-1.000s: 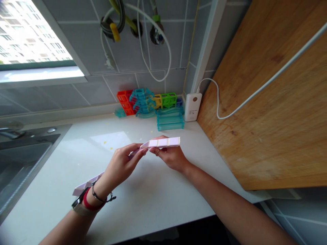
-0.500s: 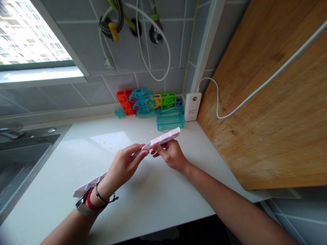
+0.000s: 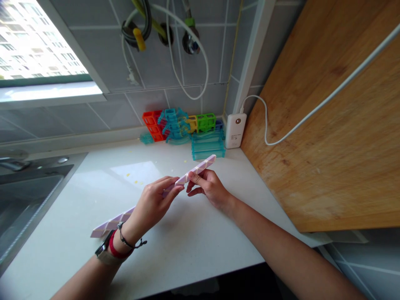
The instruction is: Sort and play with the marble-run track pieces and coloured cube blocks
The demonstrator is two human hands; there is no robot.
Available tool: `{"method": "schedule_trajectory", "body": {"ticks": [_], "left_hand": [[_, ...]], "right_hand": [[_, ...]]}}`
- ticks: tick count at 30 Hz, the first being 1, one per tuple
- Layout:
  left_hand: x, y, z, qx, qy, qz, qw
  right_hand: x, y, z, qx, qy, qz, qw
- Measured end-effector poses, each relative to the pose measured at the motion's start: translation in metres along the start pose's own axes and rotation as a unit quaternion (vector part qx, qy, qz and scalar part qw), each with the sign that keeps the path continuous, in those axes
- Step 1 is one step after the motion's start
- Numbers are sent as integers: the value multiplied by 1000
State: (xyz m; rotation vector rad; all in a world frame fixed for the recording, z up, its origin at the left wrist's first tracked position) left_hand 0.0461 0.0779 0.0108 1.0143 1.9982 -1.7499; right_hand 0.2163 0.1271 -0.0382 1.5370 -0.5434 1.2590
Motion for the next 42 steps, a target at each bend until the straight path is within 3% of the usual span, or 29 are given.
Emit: {"method": "schedule_trajectory", "body": {"ticks": [22,29,32,42], "left_hand": [[1,6,5,-8,9,-68,998],[-1,8,7,-33,3,-92,995],[2,10,7,-38,-7,-121,992],[6,9,7,-80,-38,-169,982]], "right_hand": [[-4,4,2,46,55,-37,997],[-5,6,2,9,12,14,1000],[-1,8,3,-8,-38,64,997],[-2,9,12,-79,-151,232,958]]}}
Point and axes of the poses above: each hand's wrist, its own z-axis away from the middle knuckle, its own y-axis out of the palm, x = y × z, the point moved 3 cm from there along -z, towards the middle knuckle, and after that the axes turned 3 degrees about -y, right-handed, at the moved point
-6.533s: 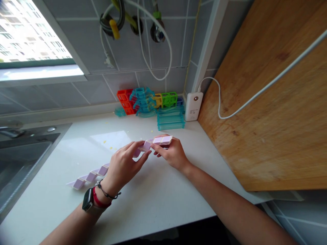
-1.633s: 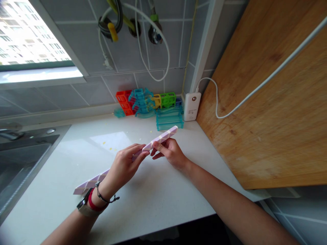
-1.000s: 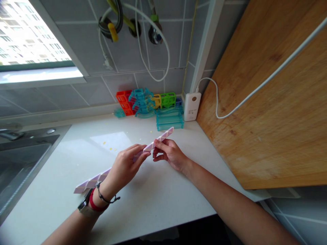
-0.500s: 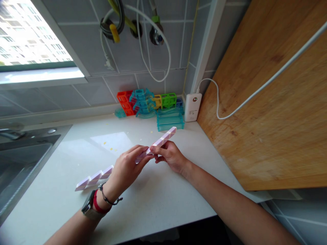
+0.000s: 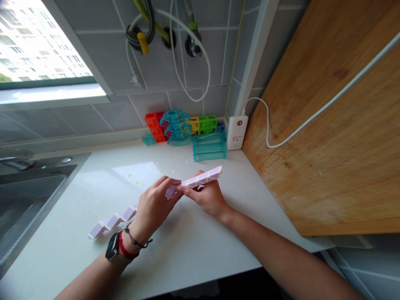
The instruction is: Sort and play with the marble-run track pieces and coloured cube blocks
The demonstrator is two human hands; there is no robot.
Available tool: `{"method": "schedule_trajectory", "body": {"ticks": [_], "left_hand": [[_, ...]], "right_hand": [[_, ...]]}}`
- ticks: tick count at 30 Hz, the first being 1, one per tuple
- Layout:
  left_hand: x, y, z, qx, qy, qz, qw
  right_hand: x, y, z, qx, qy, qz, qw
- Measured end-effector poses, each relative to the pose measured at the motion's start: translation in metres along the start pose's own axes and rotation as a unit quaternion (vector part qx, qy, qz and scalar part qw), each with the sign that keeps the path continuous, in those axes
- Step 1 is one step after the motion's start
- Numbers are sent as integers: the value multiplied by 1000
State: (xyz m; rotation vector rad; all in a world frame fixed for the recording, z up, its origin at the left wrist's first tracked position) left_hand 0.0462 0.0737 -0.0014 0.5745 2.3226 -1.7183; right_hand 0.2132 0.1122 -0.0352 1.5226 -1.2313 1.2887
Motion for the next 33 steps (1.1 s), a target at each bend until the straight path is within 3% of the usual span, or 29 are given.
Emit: {"method": "schedule_trajectory", "body": {"ticks": [6,13,21,29,33], "left_hand": [[-2,-5,2,-33,-4,-15,999],[1,-5,1,-57,41,1,998],[5,-3,-2,-21,13,-36,999],[5,-4,-5,22,15,-23,999],[3,-8,-6,-11,25,-12,1000]], "right_hand": [[3,2,7,0,-36,38,999],[-1,6,2,73,-1,18,997],[-1,-9,-15,15,-6,-23,1000],[-11,-5,-15,74,14,-22,997],[-12,-5,-13,93,21,-13,995]]}}
Point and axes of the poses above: each hand's wrist, its own z-axis away from the middle knuckle, its own y-axis out of the palm, x = y × z, the point moved 3 cm from there along -z, towards the middle knuckle, and after that the axes turned 3 degrees about -y, right-handed, at the moved point
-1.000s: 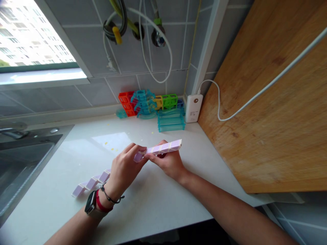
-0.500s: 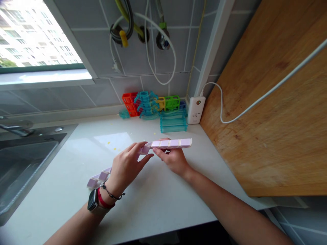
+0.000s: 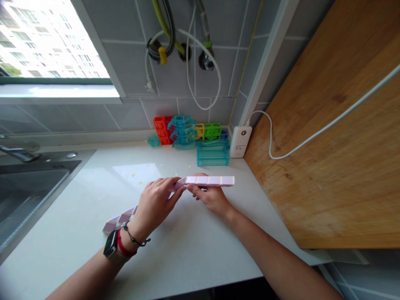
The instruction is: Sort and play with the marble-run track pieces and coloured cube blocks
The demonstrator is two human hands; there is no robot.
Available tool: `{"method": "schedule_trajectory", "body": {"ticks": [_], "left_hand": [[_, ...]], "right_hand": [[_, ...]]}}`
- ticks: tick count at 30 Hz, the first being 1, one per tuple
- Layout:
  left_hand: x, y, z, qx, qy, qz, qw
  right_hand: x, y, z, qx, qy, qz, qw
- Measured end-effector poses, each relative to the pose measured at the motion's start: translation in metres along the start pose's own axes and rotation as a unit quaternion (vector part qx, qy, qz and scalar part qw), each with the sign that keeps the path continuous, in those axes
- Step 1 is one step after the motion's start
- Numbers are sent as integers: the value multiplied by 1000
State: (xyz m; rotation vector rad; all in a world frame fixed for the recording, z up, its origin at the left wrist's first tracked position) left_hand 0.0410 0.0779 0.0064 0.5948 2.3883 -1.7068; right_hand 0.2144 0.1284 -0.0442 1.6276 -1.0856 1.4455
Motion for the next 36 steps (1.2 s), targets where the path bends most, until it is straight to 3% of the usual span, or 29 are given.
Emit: {"method": "schedule_trajectory", "body": {"ticks": [7,14,23,32,36], "left_hand": [[-4,0,3,-2,3,110,994],[-6,-4,3,11,-7,189,982],[-6,0,4,-7,-24,174,984],[-13,-11,9,-47,-2,180,982],[-15,-11,8,-34,0,188,982]], "right_hand": [[1,0,3,-8,-3,-26,1000],[11,-6,9,-37,-49,45,997],[12,0,11,-66,-44,47,996],[27,2,21,-115,-126,128,977],[25,1,20,-108,-104,95,984]]}}
Point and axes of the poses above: each hand's wrist, its own z-axis away from the middle knuckle, its own y-axis out of the palm, x = y × z, the point moved 3 cm from there along -z, towards the middle knuckle, and after that the axes turned 3 degrees about -y, right-handed, at the moved point
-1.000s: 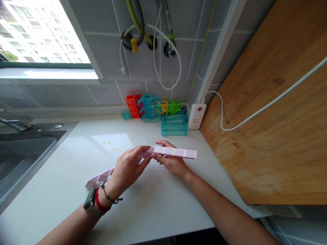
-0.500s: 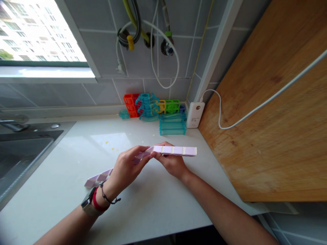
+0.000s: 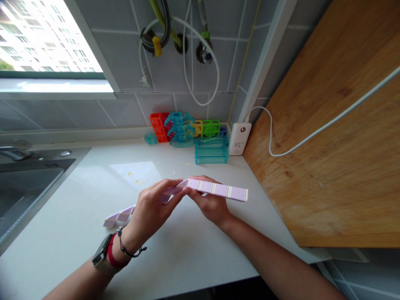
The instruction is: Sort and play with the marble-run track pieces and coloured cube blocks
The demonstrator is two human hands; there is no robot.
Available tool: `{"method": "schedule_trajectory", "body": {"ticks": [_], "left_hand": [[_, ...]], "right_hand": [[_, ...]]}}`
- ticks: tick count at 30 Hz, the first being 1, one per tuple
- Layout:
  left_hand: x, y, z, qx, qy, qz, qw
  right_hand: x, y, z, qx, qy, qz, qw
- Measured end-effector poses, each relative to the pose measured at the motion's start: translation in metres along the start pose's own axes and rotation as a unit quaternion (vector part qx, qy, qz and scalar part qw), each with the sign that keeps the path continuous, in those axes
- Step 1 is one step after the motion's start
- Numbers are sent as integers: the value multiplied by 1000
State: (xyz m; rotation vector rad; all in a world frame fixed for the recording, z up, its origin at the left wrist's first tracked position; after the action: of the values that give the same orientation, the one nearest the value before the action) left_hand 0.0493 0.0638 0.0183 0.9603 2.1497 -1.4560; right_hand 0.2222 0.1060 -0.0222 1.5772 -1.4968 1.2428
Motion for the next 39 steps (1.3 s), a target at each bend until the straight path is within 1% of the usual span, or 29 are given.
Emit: {"method": "schedule_trajectory", "body": {"ticks": [4,6,9,13,16,18,22,24,26,29,32,35,39], "left_hand": [[0,0,-1,11,-9,-3,1000],[0,0,-1,16,-8,-3,1000],[1,0,-2,33,9,1,999],[2,1,-3,41,44,-2,998],[2,4,-2,41,73,3,996],[2,5,-1,35,87,8,996],[3,6,-1,21,100,6,995],[5,5,-2,9,83,-17,996],[8,5,-3,8,44,-61,997],[14,6,-4,43,2,-127,991],[15,8,-4,68,-7,-152,986],[14,8,-3,62,-14,-155,986],[14,9,-2,53,-13,-154,987]], "right_hand": [[-3,2,-1,14,29,-41,999],[-5,2,-2,10,40,-53,998],[-11,3,-6,10,75,-116,990],[-20,7,-9,63,158,-233,958],[-22,9,-9,79,205,-293,930],[-20,10,-9,83,216,-312,921],[-17,11,-8,100,218,-330,913],[-17,11,-8,108,228,-334,908],[-18,11,-8,109,243,-334,904],[-19,10,-8,98,257,-332,902],[-17,9,-9,106,245,-322,908],[-14,9,-9,118,234,-308,915],[-12,9,-10,116,237,-303,916]]}}
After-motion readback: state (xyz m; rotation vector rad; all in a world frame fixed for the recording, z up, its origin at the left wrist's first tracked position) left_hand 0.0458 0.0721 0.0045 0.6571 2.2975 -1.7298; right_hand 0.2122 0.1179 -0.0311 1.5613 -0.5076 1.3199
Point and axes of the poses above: each hand's wrist, its own z-axis away from the middle knuckle, its own y-axis out of the palm, x = y × z, the point moved 3 cm from there along -z, towards the middle knuckle, and after that the axes turned 3 degrees about -y, right-handed, at the moved point
